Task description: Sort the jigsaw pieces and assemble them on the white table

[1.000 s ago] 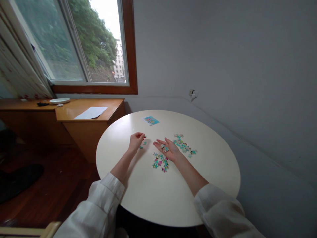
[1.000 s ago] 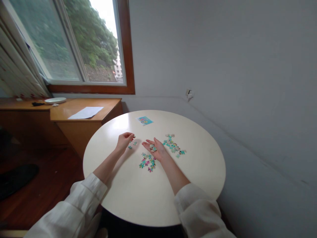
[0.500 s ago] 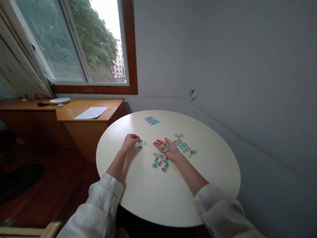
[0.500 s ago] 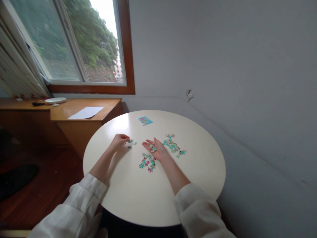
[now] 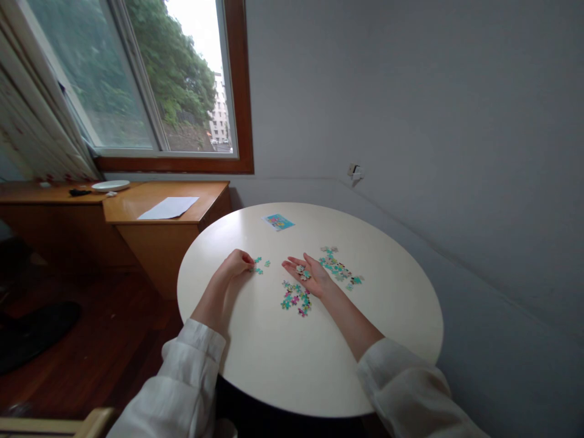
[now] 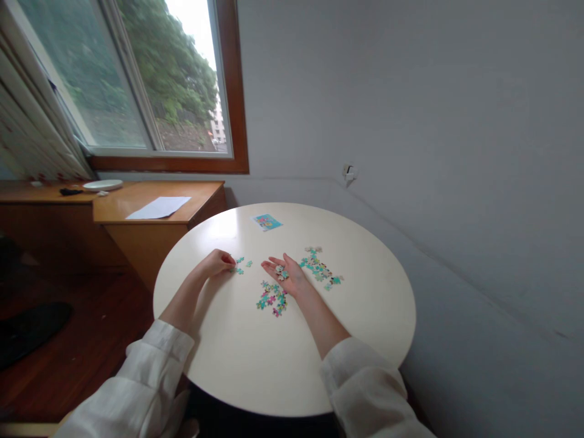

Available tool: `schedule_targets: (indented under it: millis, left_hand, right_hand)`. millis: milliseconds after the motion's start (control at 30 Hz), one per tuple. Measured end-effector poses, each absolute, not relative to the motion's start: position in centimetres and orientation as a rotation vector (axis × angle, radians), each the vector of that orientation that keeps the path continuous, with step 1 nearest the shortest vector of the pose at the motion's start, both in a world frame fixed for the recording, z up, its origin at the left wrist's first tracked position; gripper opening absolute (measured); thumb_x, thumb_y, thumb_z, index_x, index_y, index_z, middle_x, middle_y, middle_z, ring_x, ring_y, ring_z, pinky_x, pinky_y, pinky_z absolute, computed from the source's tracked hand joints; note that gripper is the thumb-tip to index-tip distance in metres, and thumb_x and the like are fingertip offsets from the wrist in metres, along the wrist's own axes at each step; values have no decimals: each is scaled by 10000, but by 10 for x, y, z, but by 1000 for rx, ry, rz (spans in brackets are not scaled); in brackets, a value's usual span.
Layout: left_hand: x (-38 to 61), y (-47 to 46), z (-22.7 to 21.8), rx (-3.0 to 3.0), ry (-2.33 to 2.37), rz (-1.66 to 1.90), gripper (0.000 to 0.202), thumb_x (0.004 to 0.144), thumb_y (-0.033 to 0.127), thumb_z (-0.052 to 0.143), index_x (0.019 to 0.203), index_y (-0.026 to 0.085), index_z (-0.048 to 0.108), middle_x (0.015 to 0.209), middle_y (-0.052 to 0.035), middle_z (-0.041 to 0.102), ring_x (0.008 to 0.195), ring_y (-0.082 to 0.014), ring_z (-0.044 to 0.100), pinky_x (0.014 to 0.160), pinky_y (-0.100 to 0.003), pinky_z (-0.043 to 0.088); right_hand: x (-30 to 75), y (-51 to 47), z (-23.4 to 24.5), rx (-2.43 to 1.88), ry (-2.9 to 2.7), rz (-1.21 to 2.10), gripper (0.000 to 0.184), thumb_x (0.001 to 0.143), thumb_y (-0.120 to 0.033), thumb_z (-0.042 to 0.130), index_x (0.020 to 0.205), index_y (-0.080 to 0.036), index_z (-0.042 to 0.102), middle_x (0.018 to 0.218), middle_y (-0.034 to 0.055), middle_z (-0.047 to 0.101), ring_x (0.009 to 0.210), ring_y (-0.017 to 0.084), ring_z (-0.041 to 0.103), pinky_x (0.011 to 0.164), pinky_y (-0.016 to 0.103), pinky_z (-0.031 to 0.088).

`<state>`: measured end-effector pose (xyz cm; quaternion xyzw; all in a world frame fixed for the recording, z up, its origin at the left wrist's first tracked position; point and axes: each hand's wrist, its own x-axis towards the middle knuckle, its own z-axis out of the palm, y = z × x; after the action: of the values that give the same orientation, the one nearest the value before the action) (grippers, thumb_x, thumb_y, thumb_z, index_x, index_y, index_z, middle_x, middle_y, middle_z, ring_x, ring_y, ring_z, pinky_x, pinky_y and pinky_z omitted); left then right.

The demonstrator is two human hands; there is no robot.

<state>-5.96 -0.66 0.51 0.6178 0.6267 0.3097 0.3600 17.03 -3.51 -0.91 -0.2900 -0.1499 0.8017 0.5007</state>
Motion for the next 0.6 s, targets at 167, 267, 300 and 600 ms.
schedule_targets:
  millis: [167,267,300,600]
  left_hand:
    - [-60,-4,3,1733,1809,752,74,478,190,699,506,181,631,461,14,565,571,-145,538,617,-250,408]
    - [-60,-6,6,1829,1942,672,81,489,213,701,512,184,629,519,-6,587,660,-186,552,698,-297,391]
    - [-60,-6,7,1845,1962,655,89,493,225,702,515,183,627,533,-12,590,672,-195,552,707,-307,384]
    - [-60,-7,11,1701,1964,828,130,581,280,649,536,175,586,543,-8,584,631,-176,543,640,-284,352]
  right_hand:
    - [170,-36,-9,-709,-372,1934,364,891,-284,322,1053,1,483,961,235,606,940,221,612,742,321,543]
    - [170,-36,-9,-725,-380,1923,373,891,-286,320,1063,8,474,947,235,607,936,224,614,729,312,547]
    - [170,-37,-9,-732,-383,1920,375,892,-285,317,1063,10,473,939,235,608,935,224,614,723,306,548]
    - [169,-41,-3,-755,-377,1905,369,893,-281,315,1061,7,474,934,227,603,942,227,610,691,286,558]
